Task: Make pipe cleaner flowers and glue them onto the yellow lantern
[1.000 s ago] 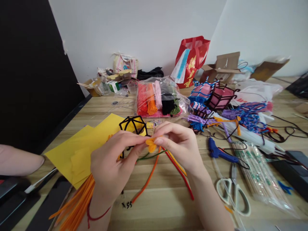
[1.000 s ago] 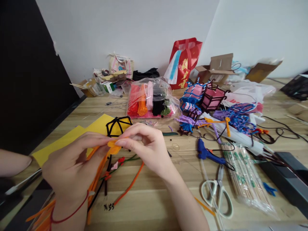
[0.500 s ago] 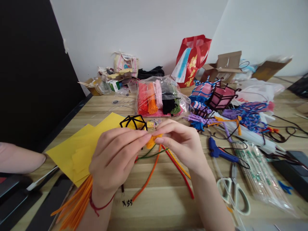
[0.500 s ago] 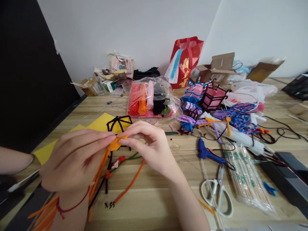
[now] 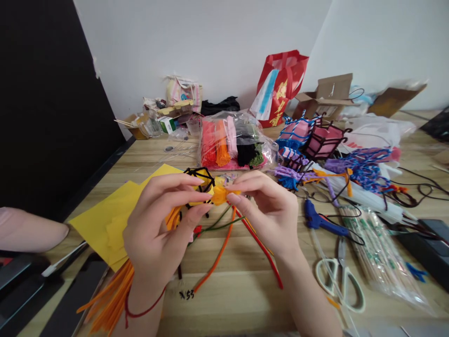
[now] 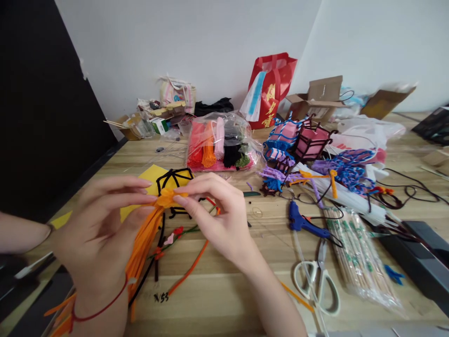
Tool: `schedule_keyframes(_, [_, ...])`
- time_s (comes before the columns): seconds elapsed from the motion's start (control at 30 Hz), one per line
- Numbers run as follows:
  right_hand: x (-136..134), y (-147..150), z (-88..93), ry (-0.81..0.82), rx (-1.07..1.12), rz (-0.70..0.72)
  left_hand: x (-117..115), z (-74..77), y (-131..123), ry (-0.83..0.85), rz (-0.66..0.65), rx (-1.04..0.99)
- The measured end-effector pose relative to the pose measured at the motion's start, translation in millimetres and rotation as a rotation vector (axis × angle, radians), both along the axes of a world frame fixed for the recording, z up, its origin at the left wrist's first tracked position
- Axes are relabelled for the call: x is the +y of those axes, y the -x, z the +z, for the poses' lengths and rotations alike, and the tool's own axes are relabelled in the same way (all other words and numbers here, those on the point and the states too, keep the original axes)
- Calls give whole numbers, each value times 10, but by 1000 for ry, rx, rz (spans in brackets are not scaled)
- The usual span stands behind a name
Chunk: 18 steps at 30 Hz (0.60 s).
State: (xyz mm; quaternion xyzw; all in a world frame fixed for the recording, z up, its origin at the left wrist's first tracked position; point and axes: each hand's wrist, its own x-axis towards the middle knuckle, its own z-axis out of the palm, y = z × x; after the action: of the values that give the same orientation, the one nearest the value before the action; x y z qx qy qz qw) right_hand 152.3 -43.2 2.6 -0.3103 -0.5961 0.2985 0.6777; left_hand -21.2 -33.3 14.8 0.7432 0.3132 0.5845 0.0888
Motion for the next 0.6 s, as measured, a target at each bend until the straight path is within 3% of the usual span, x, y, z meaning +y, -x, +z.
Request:
schedule_keyframes(0.13, [-40,11,11,-81,-101,-59,-7,-23,-12,58,-27,-19])
schedule_keyframes(0.37, [-64,64,-12,105,-11,6,31,-18,1,7,3,41])
schedule_keyframes(0.6, [-63,61,39,249,125,129,30,-40,169,-420,233,399])
